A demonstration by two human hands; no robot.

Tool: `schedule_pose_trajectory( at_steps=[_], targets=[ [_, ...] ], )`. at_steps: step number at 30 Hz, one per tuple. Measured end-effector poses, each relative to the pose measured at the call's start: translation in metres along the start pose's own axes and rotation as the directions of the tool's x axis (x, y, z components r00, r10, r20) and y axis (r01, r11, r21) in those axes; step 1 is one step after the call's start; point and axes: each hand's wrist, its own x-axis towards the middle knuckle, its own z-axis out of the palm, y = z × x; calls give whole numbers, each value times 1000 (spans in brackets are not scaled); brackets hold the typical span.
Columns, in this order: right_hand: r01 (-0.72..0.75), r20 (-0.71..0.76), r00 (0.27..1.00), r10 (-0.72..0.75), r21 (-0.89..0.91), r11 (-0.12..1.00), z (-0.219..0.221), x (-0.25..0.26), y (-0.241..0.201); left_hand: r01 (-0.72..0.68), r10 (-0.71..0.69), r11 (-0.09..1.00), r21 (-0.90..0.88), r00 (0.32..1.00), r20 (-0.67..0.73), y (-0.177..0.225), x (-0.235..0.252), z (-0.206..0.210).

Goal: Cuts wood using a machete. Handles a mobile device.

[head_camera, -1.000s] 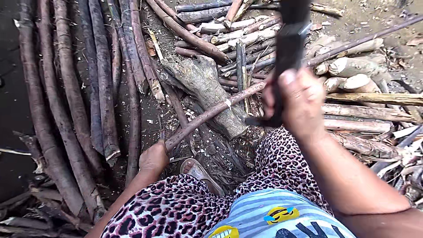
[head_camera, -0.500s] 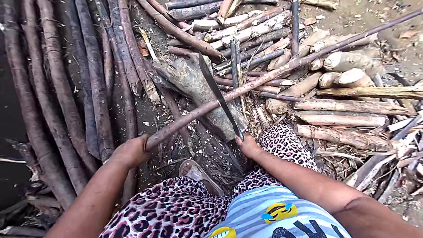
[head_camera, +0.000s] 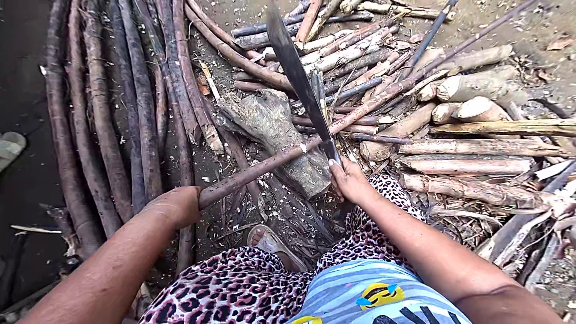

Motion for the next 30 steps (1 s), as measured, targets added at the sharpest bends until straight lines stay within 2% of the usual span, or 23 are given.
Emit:
schedule_pose_trajectory(
  at_steps=[2, 4, 7, 9, 10, 12, 13, 14, 16, 18, 20, 22, 26, 27, 28, 30],
  targets=[
    [82, -55, 995, -88, -104, 991, 1, 5, -2, -18, 18, 1000, -15, 1000, -5, -3, -3, -3],
    [67, -11, 997, -70, -195, 978, 9, 9, 18, -26, 26, 1000, -11, 1000, -15, -3, -9, -13],
    [-121, 141, 974, 177, -336, 934, 27, 12, 64, -6, 6, 995, 103, 1000, 1, 3, -19, -40],
    [-194, 161, 952, 259, -336, 922, 31, 11, 70, -6, 25, 986, 164, 993, -113, 15, -32, -66],
    [-214, 169, 945, 280, -327, 921, 31, 10, 68, -8, 56, 978, 207, 972, -228, 19, -39, -80],
    [-236, 190, 935, 299, -295, 926, 27, 12, 61, -4, 144, 950, 312, 893, -426, 33, -61, -116],
    [-239, 198, 933, 301, -284, 928, 24, 14, 61, -17, 211, 920, 392, 864, -458, 39, -78, -141],
    [-237, 202, 933, 298, -279, 931, 22, 16, 64, -90, 318, 885, 456, 832, -454, 42, -95, -168],
    [-218, 208, 936, 284, -291, 932, 18, 18, 69, -375, 595, 775, 509, 704, -387, 38, -116, -217],
    [-207, 221, 936, 274, -287, 936, 18, 16, 70, -618, 758, 653, 439, 531, -379, 49, -128, -240],
    [-225, 227, 931, 287, -266, 938, 21, 15, 71, -667, 765, 639, 384, 495, -412, 95, -147, -239],
    [-250, 233, 925, 301, -226, 942, 21, 16, 71, -665, 813, 582, 468, 472, -340, 160, -151, -231],
    [-225, 251, 929, 272, -198, 954, 18, 21, 73, -713, 801, 593, 374, 567, -190, 302, -115, -197],
    [-213, 243, 935, 257, -196, 957, 19, 23, 75, -759, 818, 575, 307, 541, -194, 331, -102, -186],
    [-202, 234, 941, 244, -190, 961, 18, 25, 76, -823, 844, 528, 210, 480, -238, 353, -87, -174],
    [-190, 223, 949, 223, -158, 969, 13, 25, 76, -916, 862, 400, 28, 365, -351, 370, -70, -163]
  ],
)
